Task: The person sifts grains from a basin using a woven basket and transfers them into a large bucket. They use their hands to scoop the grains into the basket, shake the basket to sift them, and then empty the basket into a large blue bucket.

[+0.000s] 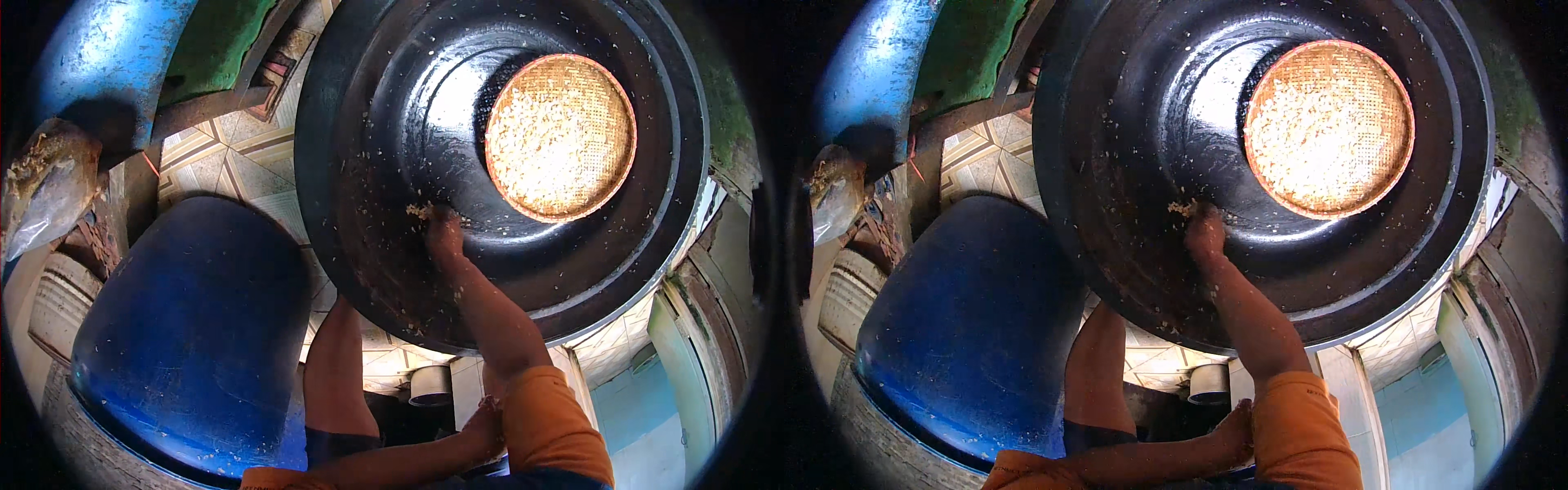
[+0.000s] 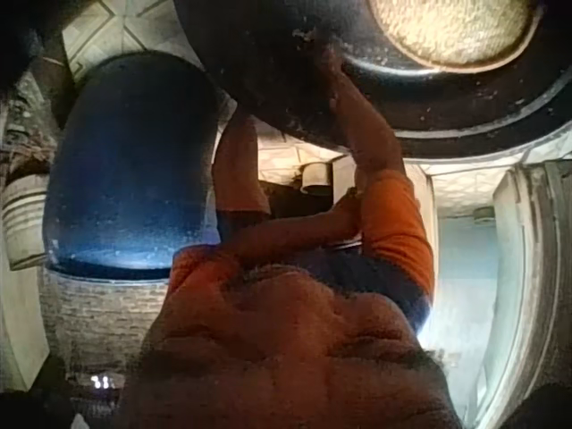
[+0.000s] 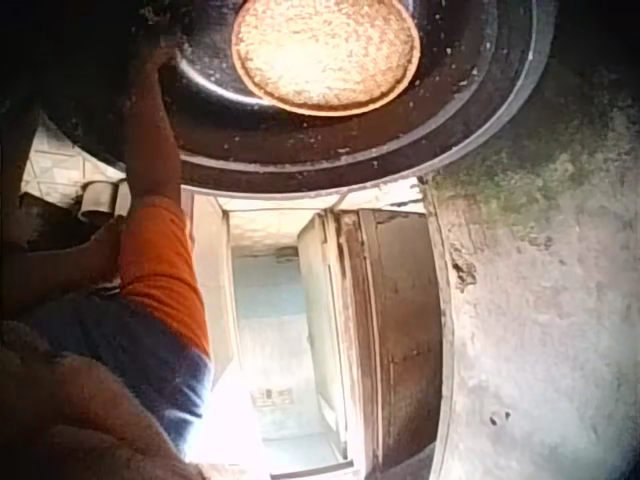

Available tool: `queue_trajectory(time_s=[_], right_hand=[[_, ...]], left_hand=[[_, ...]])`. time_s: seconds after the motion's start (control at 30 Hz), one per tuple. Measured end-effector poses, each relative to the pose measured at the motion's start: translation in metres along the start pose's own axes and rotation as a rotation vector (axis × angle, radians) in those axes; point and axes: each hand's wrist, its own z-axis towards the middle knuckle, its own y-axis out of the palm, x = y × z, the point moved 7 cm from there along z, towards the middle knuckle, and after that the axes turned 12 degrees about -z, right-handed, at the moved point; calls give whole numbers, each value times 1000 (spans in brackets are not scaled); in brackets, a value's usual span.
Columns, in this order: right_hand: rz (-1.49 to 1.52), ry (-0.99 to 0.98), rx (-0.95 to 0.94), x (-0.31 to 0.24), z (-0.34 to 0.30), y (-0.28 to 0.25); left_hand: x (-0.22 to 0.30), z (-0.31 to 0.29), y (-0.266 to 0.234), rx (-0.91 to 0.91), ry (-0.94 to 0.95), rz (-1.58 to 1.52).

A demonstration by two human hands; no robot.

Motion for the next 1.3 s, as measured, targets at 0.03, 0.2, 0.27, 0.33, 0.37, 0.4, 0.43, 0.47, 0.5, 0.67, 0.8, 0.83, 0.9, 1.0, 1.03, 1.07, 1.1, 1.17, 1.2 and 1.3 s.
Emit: queue_trajectory(time_s=[0.03,0.2,0.27,0.33,0.37,0.4,0.43,0.47,0.5,0.67,0.8,0.83,0.9,1.0,1.03,1.07,1.1,1.17,1.2,1.3], right_hand=[[1,3,2,-4,4,1],[1,-6,-81,-51,12,-9],[3,-12,-107,-61,13,-12],[5,-12,-129,-59,14,-9],[66,-73,-133,-54,15,-5],[126,-134,-143,-53,12,-4],[126,-133,-146,-47,9,-4],[132,-139,-191,-47,4,-7],[138,-142,-231,-44,-1,-10],[-68,-199,-334,-6,-18,-13],[68,-350,-142,-22,-24,-27],[68,-345,-143,-23,-26,-26],[148,-268,-210,-47,-29,-35],[176,-266,-247,-47,-34,-36],[175,-264,-246,-43,-37,-38],[131,-307,-269,-42,-41,-39],[85,-349,-292,-39,-45,-40],[70,-363,-327,-26,-54,-47],[56,-375,-361,-20,-59,-48],[77,-365,-407,-17,-72,-60]], left_hand=[[3,-4,-10,195,83,-51],[1,0,-1,-13,-5,105],[-14,4,22,86,26,48],[-20,7,32,253,94,12],[-18,6,29,306,117,1],[-7,3,15,184,93,53],[-4,3,10,124,81,78],[-1,2,4,68,69,99],[1,2,4,-22,52,110],[25,-8,-37,-143,-107,86],[18,-2,-16,-85,38,54],[20,-2,-18,-84,46,89],[19,-1,-21,-99,21,93],[18,-1,-18,-139,8,120],[19,-2,-16,-158,18,141],[17,-1,-12,-156,19,141],[12,2,-9,-105,-10,89],[9,3,-8,-54,-38,36],[10,2,-8,-69,-21,54],[9,2,-6,-74,-38,53]])
